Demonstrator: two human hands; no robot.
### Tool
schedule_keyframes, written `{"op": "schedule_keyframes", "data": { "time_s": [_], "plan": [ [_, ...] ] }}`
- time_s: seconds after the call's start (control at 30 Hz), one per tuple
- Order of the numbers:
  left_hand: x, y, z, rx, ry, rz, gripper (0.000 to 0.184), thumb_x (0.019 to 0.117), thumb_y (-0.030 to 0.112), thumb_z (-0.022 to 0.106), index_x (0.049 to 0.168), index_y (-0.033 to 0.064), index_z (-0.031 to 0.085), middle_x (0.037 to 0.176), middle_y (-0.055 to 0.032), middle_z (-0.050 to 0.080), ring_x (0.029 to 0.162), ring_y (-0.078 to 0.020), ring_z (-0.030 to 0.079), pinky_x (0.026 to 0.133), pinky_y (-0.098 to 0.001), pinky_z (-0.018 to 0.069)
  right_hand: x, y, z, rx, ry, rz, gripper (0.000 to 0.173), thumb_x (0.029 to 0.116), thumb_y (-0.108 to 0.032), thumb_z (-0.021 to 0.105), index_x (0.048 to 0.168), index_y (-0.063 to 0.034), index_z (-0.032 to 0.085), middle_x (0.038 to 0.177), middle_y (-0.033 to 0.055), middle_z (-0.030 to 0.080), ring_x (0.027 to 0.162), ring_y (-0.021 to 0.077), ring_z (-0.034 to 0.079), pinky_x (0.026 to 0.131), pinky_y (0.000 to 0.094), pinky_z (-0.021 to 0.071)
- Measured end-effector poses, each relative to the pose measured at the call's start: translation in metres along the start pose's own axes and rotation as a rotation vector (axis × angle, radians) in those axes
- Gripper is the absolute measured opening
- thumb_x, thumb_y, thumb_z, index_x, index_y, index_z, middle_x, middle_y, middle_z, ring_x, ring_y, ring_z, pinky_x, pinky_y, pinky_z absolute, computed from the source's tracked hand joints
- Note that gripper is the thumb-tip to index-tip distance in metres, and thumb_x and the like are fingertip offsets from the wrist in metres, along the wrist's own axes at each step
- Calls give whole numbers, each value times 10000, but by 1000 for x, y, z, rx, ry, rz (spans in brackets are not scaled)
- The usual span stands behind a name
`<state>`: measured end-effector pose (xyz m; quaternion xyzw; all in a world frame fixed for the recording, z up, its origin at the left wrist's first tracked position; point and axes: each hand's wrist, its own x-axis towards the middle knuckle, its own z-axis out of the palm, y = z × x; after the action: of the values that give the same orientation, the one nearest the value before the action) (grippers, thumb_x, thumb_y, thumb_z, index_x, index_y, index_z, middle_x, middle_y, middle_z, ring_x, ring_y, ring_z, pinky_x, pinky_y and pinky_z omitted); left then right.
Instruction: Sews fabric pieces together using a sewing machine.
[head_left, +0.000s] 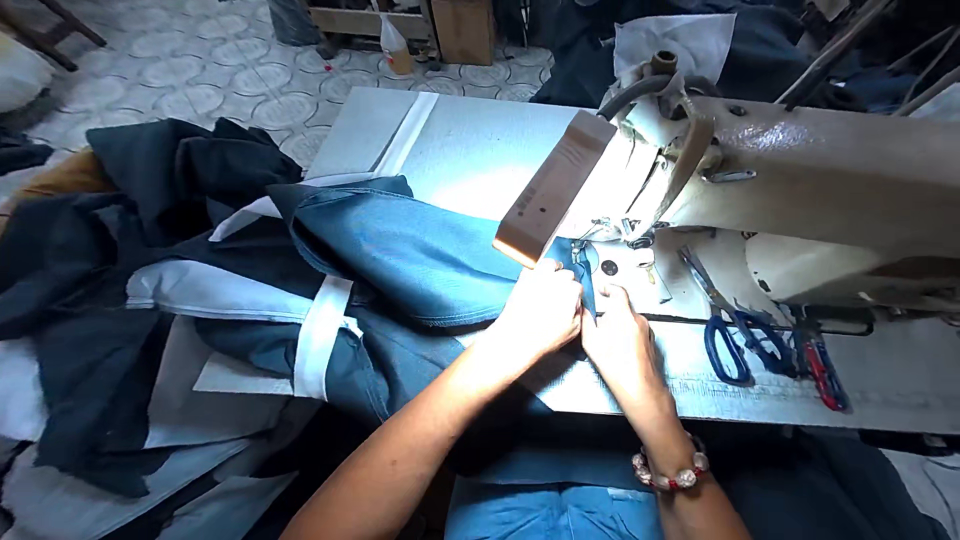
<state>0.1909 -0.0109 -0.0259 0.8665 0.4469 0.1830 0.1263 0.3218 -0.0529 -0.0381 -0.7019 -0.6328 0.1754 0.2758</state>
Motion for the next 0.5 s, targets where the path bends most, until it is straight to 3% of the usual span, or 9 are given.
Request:
{"op": "schedule_keyframes", "data": {
  "time_s": [0.1, 0.23, 0.37, 0.5],
  "plan": [
    [-6, -2, 18, -93, 64, -68, 273, 946, 144, 510, 908, 10, 746, 959, -150, 745, 1205, -404, 623, 1024, -610, 408, -2, 5, 6, -12, 40, -20, 359, 952, -109, 603, 1258, 78, 632, 830, 224, 721, 779, 408, 717, 726, 562, 548],
    [-20, -9, 33, -121, 110, -43, 359, 974, 208, 450, 989, 39, 766, 1244, -139, 713, 1362, -426, 516, 1076, -699, 328, -5, 5, 8, 2, 49, -20, 355, 954, -114, 620, 1260, 65, 644, 828, 209, 722, 768, 377, 715, 720, 540, 551],
    [-28, -13, 35, -98, 114, -14, 358, 963, 192, 442, 1008, 52, 768, 1287, -127, 698, 1365, -434, 510, 1062, -698, 347, -7, 5, 6, 4, 33, -13, 327, 926, -5, 593, 1239, 66, 652, 856, 230, 722, 802, 396, 713, 751, 551, 546],
    [-30, -10, 35, -48, 156, -17, 362, 968, 224, 441, 979, 57, 761, 1239, -121, 721, 1294, -402, 582, 1007, -651, 415, -10, 5, 8, -25, 80, -56, 345, 927, 3, 577, 1253, 76, 665, 906, 245, 732, 808, 401, 720, 756, 543, 559]
  ]
}}
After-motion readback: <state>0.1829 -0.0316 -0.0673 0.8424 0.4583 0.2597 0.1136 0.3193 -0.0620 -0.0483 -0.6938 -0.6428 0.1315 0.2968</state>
